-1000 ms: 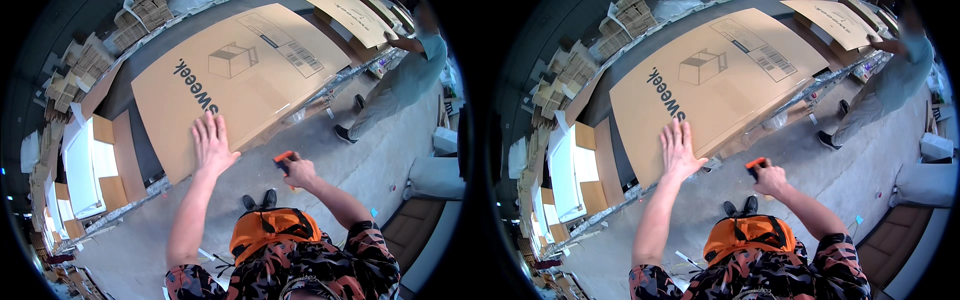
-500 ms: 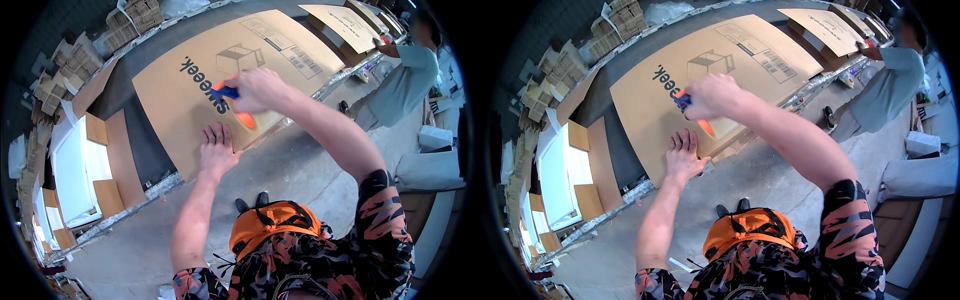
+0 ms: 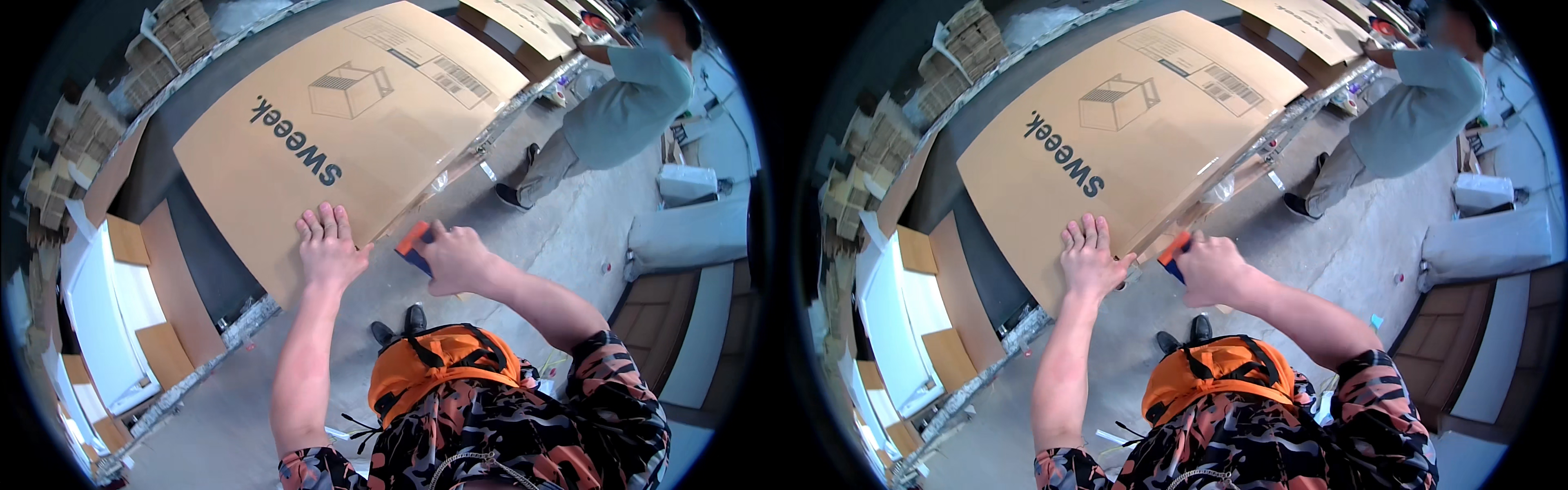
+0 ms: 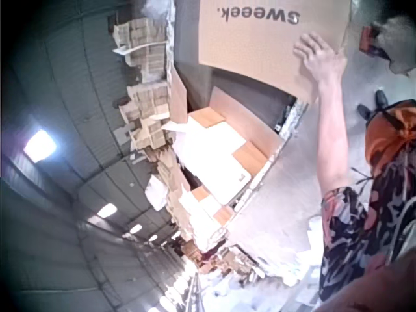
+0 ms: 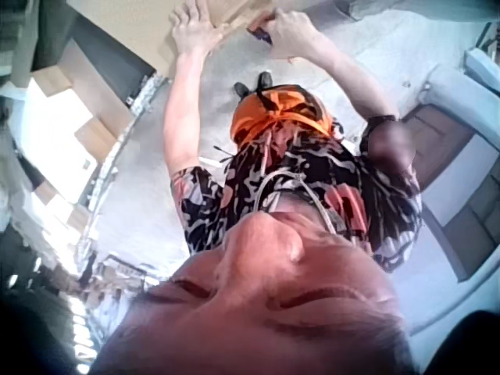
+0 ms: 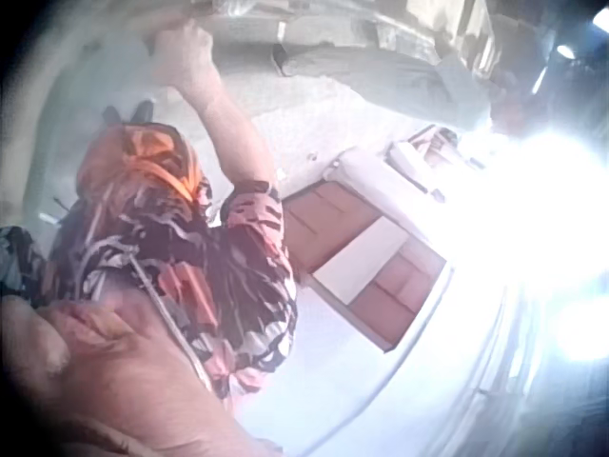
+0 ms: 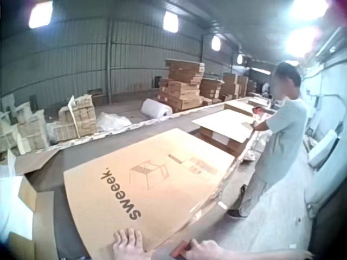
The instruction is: The person places protective white foam panels inside a box containing furniture components, adds documentation, and then seals the box using a tape dispenser before moving to the next item on a conveyor belt.
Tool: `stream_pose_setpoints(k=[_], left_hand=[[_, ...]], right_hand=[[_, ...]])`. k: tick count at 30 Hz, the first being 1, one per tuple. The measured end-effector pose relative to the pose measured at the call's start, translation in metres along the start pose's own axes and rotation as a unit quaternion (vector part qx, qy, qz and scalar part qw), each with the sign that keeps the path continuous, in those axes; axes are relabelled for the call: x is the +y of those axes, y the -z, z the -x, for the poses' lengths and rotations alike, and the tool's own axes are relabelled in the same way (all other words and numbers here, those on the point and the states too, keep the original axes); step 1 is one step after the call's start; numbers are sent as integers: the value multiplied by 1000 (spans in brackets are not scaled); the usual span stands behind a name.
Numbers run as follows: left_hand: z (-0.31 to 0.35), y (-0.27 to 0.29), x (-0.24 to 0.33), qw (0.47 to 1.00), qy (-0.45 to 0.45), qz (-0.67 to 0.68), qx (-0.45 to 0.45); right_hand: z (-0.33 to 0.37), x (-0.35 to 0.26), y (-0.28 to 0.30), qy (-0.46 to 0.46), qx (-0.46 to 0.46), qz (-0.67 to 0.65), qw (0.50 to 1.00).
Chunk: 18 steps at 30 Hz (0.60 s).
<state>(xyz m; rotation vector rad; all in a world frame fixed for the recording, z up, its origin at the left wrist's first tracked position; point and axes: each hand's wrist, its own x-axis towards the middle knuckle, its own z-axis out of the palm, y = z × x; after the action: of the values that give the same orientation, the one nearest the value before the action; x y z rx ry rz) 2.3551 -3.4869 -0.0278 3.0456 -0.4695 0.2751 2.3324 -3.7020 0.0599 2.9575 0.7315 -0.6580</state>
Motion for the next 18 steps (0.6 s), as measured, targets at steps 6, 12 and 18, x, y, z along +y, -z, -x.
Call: stream_pose_setpoints(k=[6, 12, 18], left_hand=[[1, 1, 0, 1000, 20, 10, -8], [-17, 42, 41, 995, 58, -45, -63], [-82, 75, 91, 946, 166, -90, -262]], right_hand=[[-50, -40, -24, 11, -41, 134, 990], [1, -12, -103, -49, -14, -114, 992], [40, 58, -132, -61, -48, -118, 990]])
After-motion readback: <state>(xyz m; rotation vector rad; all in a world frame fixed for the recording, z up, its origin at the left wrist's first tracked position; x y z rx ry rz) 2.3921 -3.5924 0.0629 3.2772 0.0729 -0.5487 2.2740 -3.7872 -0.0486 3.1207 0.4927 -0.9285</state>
